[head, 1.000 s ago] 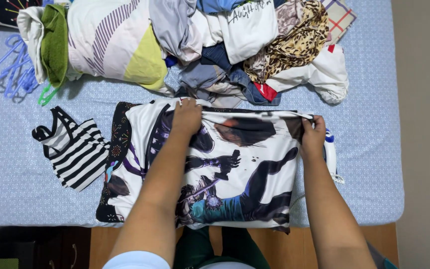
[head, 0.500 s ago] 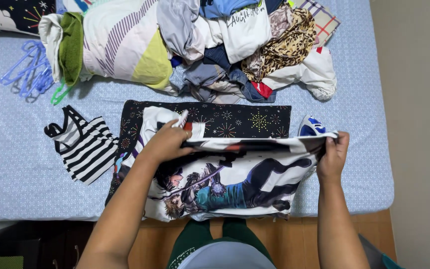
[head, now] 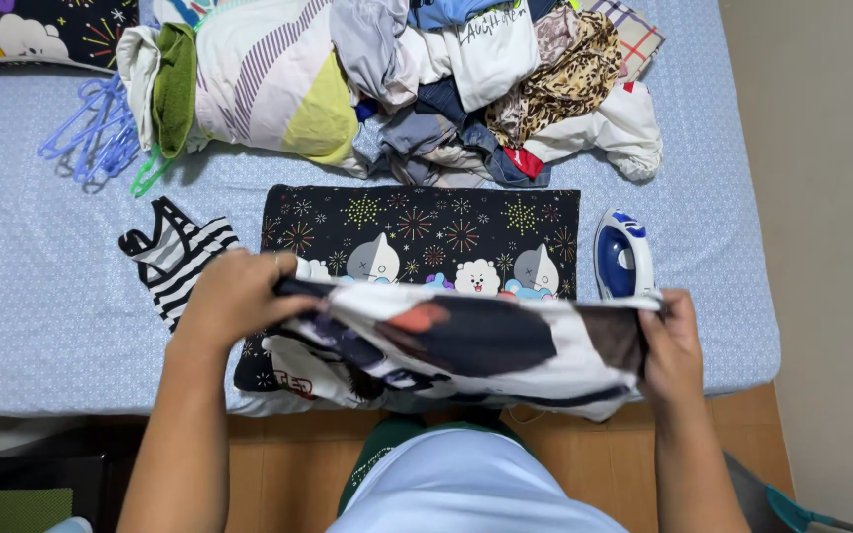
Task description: The recorder is ironing and folding various pieces of clothing on a bed.
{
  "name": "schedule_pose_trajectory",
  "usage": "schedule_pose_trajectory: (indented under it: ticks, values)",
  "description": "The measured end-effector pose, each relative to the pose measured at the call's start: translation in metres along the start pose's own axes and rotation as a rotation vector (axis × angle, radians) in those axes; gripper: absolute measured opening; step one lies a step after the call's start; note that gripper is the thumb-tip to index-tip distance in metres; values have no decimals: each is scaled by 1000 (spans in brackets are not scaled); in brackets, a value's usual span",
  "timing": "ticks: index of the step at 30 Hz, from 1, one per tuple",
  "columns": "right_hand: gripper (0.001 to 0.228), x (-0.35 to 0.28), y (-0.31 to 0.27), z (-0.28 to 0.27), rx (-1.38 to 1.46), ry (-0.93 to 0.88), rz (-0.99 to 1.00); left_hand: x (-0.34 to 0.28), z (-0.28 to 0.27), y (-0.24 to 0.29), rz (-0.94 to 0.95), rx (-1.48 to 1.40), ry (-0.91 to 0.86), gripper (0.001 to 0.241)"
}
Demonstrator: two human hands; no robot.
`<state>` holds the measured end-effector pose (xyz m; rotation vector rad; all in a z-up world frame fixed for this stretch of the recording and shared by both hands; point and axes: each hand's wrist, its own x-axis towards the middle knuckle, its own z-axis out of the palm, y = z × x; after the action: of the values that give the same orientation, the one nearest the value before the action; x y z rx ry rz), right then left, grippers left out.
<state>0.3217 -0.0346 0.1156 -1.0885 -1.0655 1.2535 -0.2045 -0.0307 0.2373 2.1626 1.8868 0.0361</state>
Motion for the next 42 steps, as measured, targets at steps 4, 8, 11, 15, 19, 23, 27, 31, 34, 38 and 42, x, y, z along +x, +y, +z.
schedule_pose_trajectory:
  ticks: [4,8,11,15,19,23,27,31,34,38,42]
  values:
    - [9,64,35,12,95,135,120,66,25,-10,131,26,108,52]
    - [14,136,152,-23,-256,200,-3,149,131,-19,101,158,151,25]
    - [18,171,216,-42,-383,244,-7,200,201,6,40,169,107,33]
    - [26,188,251,-50,-741,317,183,240,276,54,128,40,90,50]
    - [26,195,261,-54,-677,357,259,250,253,100,115,-28,29,46]
    - [22,206,270,-63,-344,360,152,268,247,102,33,-93,-23,26]
    - [20,231,254,-47,-253,306,126,290,246,89,32,-122,131,17]
    - [19,260,253,-39,-211,294,131,302,249,83,32,-98,210,15]
    - [18,272,274,-50,-179,268,149,308,255,82,8,-109,218,16]
    - [23,265,286,-54,-369,264,176,302,273,79,-80,-102,148,21]
    - [44,248,206,10,-1095,320,78,278,255,81,-74,-162,308,31]
